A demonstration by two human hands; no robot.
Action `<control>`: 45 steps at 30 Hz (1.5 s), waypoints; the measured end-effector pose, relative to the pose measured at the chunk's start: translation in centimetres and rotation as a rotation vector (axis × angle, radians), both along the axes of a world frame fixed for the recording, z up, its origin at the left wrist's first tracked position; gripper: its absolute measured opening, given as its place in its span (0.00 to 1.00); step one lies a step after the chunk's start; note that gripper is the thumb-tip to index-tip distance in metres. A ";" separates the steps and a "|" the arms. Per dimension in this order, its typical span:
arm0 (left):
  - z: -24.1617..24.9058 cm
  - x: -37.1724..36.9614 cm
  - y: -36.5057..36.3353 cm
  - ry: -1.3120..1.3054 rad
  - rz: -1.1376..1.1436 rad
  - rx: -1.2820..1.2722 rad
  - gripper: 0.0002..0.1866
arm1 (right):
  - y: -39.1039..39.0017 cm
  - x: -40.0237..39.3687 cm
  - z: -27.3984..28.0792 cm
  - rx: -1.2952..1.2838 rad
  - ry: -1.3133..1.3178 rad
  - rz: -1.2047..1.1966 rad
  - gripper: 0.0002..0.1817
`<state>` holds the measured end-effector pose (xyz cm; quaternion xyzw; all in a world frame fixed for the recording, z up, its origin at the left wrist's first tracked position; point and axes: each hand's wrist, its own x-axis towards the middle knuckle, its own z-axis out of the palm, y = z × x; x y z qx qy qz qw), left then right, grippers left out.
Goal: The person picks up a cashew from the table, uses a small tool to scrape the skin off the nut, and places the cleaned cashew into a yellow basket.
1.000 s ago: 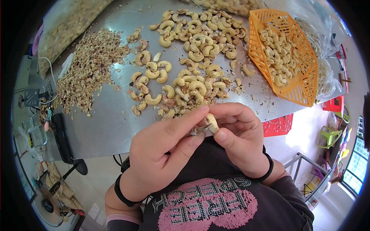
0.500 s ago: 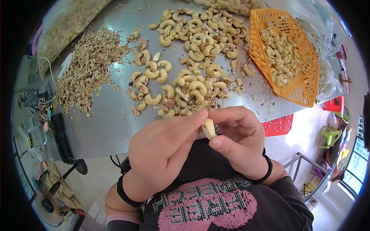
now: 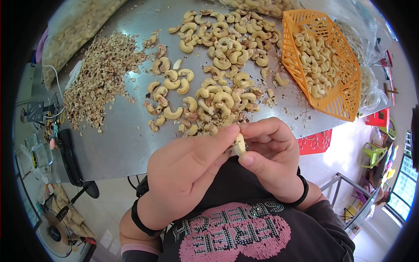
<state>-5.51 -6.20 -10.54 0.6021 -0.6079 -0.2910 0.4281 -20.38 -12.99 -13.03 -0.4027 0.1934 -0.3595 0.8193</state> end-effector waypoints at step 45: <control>1.3 -0.7 0.2 0.335 0.085 0.182 0.17 | -0.8 0.2 -0.2 0.175 -0.180 0.101 0.11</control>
